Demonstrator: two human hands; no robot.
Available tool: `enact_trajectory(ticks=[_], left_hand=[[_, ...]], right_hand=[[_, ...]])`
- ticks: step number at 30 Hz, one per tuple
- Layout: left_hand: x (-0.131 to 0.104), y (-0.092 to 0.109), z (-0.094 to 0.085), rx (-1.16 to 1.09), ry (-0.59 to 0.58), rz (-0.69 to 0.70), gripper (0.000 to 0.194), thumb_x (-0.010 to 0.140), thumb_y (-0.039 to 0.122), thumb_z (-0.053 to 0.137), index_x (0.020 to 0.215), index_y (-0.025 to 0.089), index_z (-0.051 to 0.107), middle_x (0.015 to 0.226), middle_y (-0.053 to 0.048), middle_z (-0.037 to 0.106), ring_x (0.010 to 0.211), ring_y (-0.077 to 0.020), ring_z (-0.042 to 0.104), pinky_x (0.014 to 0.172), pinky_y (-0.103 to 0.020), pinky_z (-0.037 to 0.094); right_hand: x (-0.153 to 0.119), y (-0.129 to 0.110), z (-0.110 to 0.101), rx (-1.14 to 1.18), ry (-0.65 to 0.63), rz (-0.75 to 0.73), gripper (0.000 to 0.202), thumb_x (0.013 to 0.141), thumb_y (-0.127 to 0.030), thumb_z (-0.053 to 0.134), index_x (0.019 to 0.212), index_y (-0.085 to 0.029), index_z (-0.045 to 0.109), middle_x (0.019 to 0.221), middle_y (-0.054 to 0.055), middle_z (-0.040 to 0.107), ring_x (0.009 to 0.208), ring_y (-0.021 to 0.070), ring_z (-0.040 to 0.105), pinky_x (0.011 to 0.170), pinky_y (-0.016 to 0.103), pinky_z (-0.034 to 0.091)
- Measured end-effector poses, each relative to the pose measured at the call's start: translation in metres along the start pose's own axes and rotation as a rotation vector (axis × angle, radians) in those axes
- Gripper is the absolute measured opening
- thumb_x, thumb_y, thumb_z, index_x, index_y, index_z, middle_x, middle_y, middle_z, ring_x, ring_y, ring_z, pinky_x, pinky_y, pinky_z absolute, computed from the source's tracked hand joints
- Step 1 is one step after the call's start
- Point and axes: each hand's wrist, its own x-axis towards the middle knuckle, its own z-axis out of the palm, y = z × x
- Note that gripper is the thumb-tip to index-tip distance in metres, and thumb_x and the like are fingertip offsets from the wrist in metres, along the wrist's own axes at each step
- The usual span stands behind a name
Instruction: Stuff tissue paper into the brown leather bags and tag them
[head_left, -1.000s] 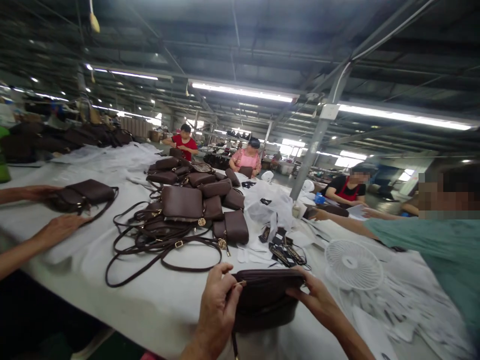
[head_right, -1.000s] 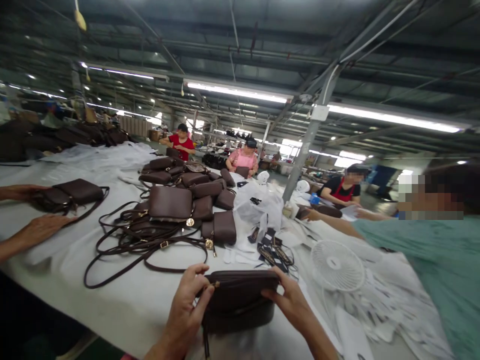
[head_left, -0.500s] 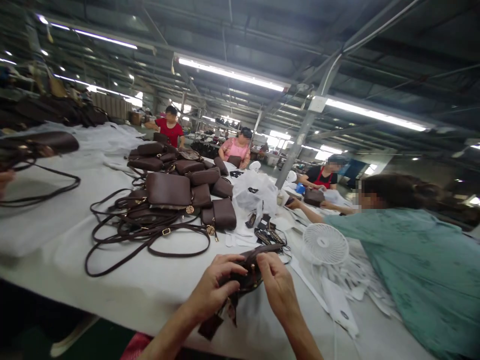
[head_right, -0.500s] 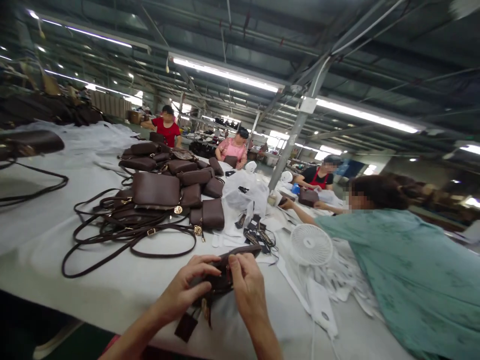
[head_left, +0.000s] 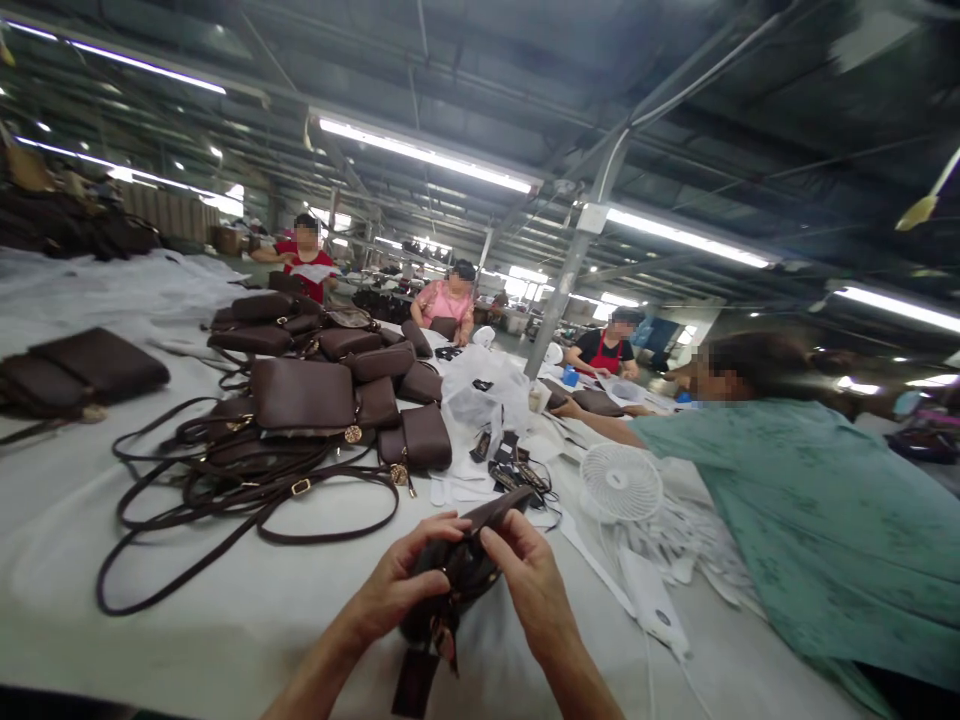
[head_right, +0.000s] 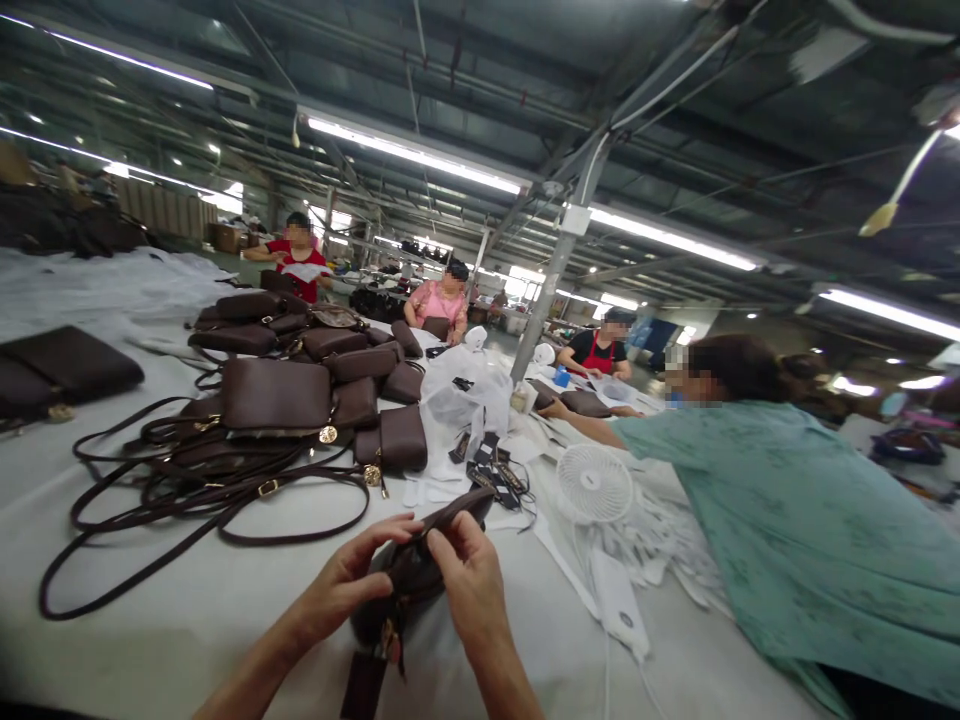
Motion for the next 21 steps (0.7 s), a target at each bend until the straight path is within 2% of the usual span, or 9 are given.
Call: enact_trajectory(ticks=[2, 4, 8, 12, 15, 21], left_hand=[[-0.004, -0.005, 0.006, -0.046, 0.04, 0.017, 0.022, 0.085, 0.033, 0.061, 0.104, 0.022, 0.063, 0.126, -0.015, 0.061, 0.125, -0.0304, 0.051, 0.101, -0.049, 0.043], [-0.006, -0.005, 0.011, 0.01, 0.046, 0.087, 0.016, 0.088, 0.03, 0.058, 0.102, 0.022, 0.062, 0.127, -0.015, 0.06, 0.12, -0.0287, 0.055, 0.097, -0.046, 0.047], [-0.003, -0.001, 0.021, 0.368, -0.012, 0.3, 0.018, 0.091, 0.019, 0.049, 0.103, 0.024, 0.062, 0.121, -0.011, 0.06, 0.111, -0.023, 0.056, 0.092, -0.038, 0.05], [0.003, -0.005, 0.039, 0.624, 0.057, 0.397, 0.019, 0.09, 0.015, 0.046, 0.1, 0.021, 0.061, 0.11, -0.01, 0.057, 0.099, -0.0217, 0.054, 0.087, -0.035, 0.05], [0.006, -0.006, 0.051, 0.667, 0.114, 0.367, 0.018, 0.089, 0.012, 0.044, 0.096, 0.019, 0.059, 0.106, -0.01, 0.054, 0.098, -0.0216, 0.051, 0.085, -0.035, 0.05], [0.009, 0.004, 0.06, 0.442, 0.15, 0.181, 0.014, 0.088, 0.013, 0.043, 0.081, 0.019, 0.053, 0.096, -0.008, 0.049, 0.093, -0.0203, 0.051, 0.079, -0.032, 0.05]], right_hand=[[0.002, 0.002, 0.0, 0.0, 0.015, -0.011, 0.032, 0.073, -0.046, 0.07, 0.088, -0.018, 0.064, 0.082, 0.004, 0.068, 0.082, 0.0224, 0.061, 0.076, 0.032, 0.05], [0.003, 0.002, -0.002, -0.012, 0.023, -0.018, 0.031, 0.074, -0.045, 0.069, 0.088, -0.018, 0.064, 0.081, 0.004, 0.067, 0.081, 0.0221, 0.061, 0.076, 0.032, 0.05], [0.001, -0.003, -0.009, -0.017, 0.017, -0.004, 0.025, 0.074, -0.042, 0.07, 0.081, -0.019, 0.061, 0.073, 0.0, 0.062, 0.072, 0.0174, 0.057, 0.068, 0.027, 0.047], [-0.003, -0.003, -0.019, 0.057, 0.002, 0.025, 0.019, 0.074, -0.035, 0.07, 0.078, -0.018, 0.061, 0.071, -0.002, 0.061, 0.068, 0.0141, 0.053, 0.065, 0.024, 0.043], [-0.007, 0.001, -0.023, 0.13, 0.007, 0.028, 0.02, 0.075, -0.034, 0.07, 0.081, -0.017, 0.062, 0.076, -0.001, 0.063, 0.073, 0.0148, 0.054, 0.071, 0.025, 0.043], [-0.008, -0.001, -0.019, 0.1, 0.058, 0.058, 0.025, 0.07, -0.036, 0.074, 0.079, -0.016, 0.062, 0.071, 0.0, 0.063, 0.067, 0.0132, 0.053, 0.066, 0.025, 0.042]])
